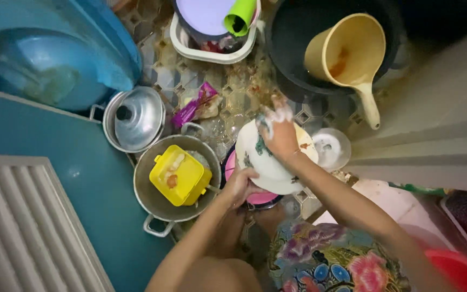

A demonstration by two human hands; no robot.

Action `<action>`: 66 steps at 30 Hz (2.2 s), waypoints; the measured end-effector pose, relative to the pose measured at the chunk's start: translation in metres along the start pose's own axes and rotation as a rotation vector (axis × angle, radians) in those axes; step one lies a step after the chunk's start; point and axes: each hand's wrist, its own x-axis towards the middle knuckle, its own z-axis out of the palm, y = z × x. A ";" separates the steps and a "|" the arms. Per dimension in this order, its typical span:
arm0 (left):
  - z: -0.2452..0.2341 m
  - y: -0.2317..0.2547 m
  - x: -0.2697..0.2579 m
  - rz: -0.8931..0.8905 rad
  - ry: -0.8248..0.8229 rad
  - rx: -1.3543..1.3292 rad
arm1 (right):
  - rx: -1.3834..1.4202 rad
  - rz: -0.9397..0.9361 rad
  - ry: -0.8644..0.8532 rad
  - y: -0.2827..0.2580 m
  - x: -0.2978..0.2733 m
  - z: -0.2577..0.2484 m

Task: Washing various kitchen utensils, plates, and bowls using a sponge and soap in a basin on the floor.

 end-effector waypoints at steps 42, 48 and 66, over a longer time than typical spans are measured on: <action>-0.065 0.026 0.035 0.491 0.180 -0.406 | 0.566 0.362 0.255 0.005 -0.051 -0.021; -0.060 -0.007 0.061 0.523 0.417 -0.137 | -0.034 -0.515 0.231 -0.024 -0.063 0.009; -0.062 0.063 0.033 0.493 0.212 -0.535 | 0.036 -0.379 0.313 -0.034 -0.041 -0.028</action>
